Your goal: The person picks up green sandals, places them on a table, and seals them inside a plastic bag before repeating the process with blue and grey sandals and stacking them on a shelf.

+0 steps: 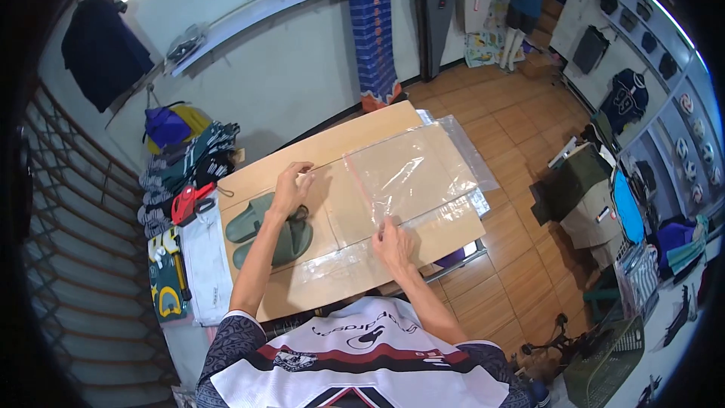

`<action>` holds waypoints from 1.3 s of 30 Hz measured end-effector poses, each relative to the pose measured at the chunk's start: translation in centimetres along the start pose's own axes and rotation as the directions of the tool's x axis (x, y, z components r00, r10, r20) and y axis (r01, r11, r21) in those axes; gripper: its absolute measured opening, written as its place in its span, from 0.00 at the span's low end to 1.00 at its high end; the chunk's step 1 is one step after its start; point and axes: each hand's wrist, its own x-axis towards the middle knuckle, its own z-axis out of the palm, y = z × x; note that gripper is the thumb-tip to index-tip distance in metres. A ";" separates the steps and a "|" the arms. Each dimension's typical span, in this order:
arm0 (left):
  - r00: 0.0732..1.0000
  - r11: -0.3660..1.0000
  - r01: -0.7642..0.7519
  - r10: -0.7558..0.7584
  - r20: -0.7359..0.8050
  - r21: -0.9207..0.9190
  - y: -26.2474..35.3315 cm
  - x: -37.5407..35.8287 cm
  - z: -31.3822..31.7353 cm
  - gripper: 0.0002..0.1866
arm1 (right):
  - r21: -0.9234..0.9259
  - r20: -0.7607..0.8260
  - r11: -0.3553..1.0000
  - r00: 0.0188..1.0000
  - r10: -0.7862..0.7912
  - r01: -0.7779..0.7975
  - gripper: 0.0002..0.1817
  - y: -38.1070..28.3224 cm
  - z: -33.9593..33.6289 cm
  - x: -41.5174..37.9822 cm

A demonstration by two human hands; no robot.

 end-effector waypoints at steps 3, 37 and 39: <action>0.993 0.997 0.071 -0.069 -0.091 0.017 0.0 -3.4 -5.1 0.16 | 0.001 -0.035 0.997 0.997 -0.073 0.073 0.14 -0.6 0.1 1.7; 0.965 0.977 0.200 -0.184 -0.188 0.072 -2.3 -12.5 0.2 0.09 | -0.061 -0.210 0.943 0.919 -0.333 0.328 0.09 -4.9 -0.7 12.0; 0.965 0.979 0.197 -0.184 -0.186 0.051 -1.2 -11.4 2.2 0.09 | -0.047 -0.216 0.941 0.917 -0.336 0.334 0.09 -5.2 -0.9 11.9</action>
